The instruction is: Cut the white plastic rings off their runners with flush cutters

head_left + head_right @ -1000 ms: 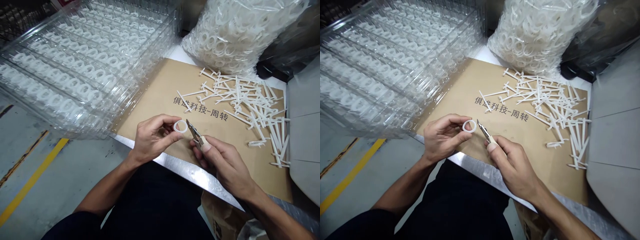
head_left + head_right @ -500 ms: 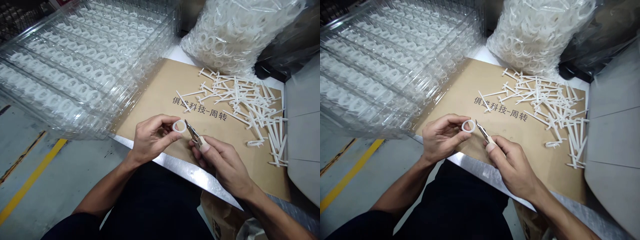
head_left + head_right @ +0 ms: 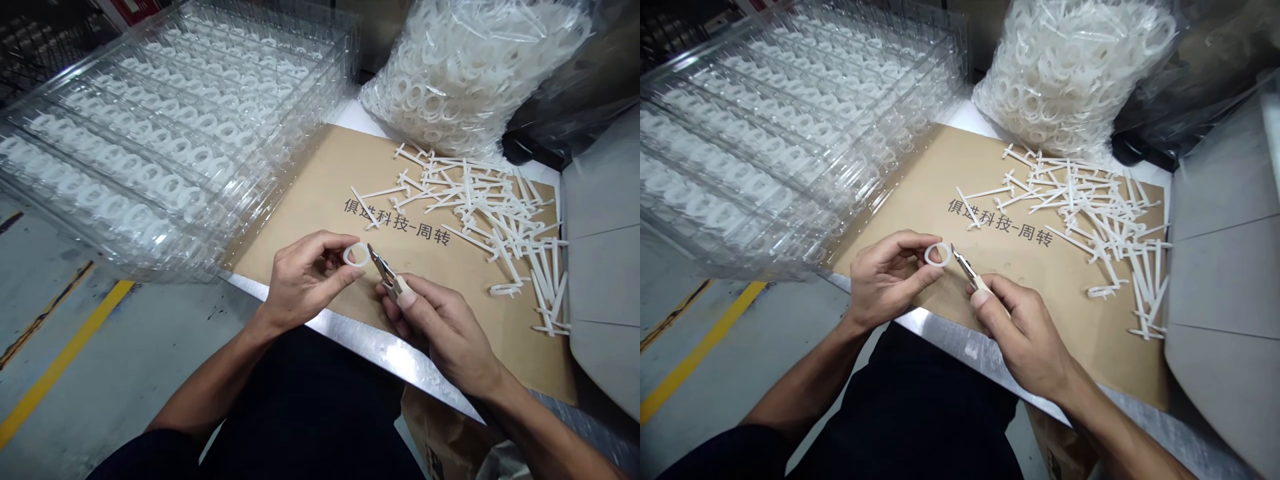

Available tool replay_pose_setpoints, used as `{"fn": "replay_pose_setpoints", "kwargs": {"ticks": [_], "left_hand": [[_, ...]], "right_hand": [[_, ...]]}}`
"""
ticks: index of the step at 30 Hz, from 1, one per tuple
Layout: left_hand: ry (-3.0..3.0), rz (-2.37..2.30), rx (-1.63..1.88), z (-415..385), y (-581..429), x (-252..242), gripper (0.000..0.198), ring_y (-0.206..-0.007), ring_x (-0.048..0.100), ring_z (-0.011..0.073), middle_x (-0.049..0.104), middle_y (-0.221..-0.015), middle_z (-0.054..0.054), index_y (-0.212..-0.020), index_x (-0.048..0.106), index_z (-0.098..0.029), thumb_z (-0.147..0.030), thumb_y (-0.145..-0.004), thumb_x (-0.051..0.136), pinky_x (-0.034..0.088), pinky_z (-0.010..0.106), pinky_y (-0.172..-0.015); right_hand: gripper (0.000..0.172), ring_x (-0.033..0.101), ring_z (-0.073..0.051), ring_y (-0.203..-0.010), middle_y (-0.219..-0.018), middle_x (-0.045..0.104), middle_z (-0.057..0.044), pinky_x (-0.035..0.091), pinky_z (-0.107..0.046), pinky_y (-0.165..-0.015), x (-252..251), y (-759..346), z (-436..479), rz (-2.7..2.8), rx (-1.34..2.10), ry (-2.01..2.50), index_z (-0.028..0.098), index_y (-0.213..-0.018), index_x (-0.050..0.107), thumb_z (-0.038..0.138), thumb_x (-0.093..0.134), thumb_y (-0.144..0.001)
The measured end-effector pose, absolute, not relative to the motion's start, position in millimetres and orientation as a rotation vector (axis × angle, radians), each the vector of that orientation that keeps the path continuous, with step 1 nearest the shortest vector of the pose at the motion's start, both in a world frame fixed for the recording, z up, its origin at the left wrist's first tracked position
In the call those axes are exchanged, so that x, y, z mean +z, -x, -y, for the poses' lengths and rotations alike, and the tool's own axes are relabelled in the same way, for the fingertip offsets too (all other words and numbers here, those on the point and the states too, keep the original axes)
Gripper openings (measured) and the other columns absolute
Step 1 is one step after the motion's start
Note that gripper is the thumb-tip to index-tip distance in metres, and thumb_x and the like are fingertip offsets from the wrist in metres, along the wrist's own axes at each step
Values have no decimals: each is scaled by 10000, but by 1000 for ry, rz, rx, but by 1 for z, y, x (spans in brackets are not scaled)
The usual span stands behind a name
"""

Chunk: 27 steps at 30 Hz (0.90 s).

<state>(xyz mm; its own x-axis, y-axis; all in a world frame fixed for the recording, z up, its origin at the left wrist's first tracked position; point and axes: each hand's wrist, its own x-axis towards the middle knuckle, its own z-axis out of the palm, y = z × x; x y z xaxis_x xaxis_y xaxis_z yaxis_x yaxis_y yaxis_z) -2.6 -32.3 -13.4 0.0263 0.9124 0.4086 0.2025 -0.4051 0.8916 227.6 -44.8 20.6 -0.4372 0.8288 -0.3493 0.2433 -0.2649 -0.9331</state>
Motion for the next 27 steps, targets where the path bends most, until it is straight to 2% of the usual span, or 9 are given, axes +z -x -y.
{"fn": "replay_pose_setpoints", "kwargs": {"ticks": [4,8,11,18,21,24,27], "left_hand": [[-1460,-1146,1347,32,-1,-12,269,-861,701,151,745,-975,77,-1185,743,-177,-237,-924,770,584,249,-789],[-1141,-1101,1257,35,3,3,234,-758,695,121,735,-880,72,-1094,765,-140,-276,-905,793,580,215,-740],[-1017,-1049,1214,47,16,28,213,-700,694,105,728,-838,61,-1051,784,-140,-276,-890,819,593,201,-705],[-1207,-1088,1181,61,87,99,154,-761,716,127,752,-948,70,-1078,817,-228,-224,-931,773,618,215,-675],[-1416,-1208,1269,15,121,120,181,-763,705,132,749,-920,65,-1094,814,-224,-260,-919,785,608,234,-700],[-1692,-1359,1322,-64,147,133,273,-749,692,148,754,-892,74,-1116,800,-166,-301,-878,800,570,258,-690],[-2015,-1652,1199,-149,160,135,308,-745,664,147,769,-914,88,-1094,782,-111,-315,-876,709,515,260,-686]], "right_hand": [[447,471,-149,-680,-814,560,-9,387,-297,-619,16,-229,45,1516,1764,1297,208,-828,527,589,525,-1062],[479,443,-150,-666,-777,518,-1,368,-287,-603,13,-227,43,1485,1803,1266,206,-818,531,623,506,-1052],[528,420,-149,-659,-767,506,-5,362,-287,-601,15,-224,41,1472,1820,1257,200,-779,534,665,513,-1027],[628,437,-151,-634,-701,502,-4,363,-280,-585,16,-217,43,1321,1812,1322,191,-698,560,782,601,-906],[658,424,-142,-619,-697,494,1,343,-273,-565,13,-215,43,1279,1831,1325,189,-690,562,820,612,-872],[680,422,-136,-610,-694,481,7,319,-271,-563,11,-214,41,1287,1857,1306,184,-703,559,843,596,-865],[701,422,-138,-603,-687,480,4,310,-283,-570,12,-214,40,1309,1857,1296,180,-705,561,866,586,-848]]}}
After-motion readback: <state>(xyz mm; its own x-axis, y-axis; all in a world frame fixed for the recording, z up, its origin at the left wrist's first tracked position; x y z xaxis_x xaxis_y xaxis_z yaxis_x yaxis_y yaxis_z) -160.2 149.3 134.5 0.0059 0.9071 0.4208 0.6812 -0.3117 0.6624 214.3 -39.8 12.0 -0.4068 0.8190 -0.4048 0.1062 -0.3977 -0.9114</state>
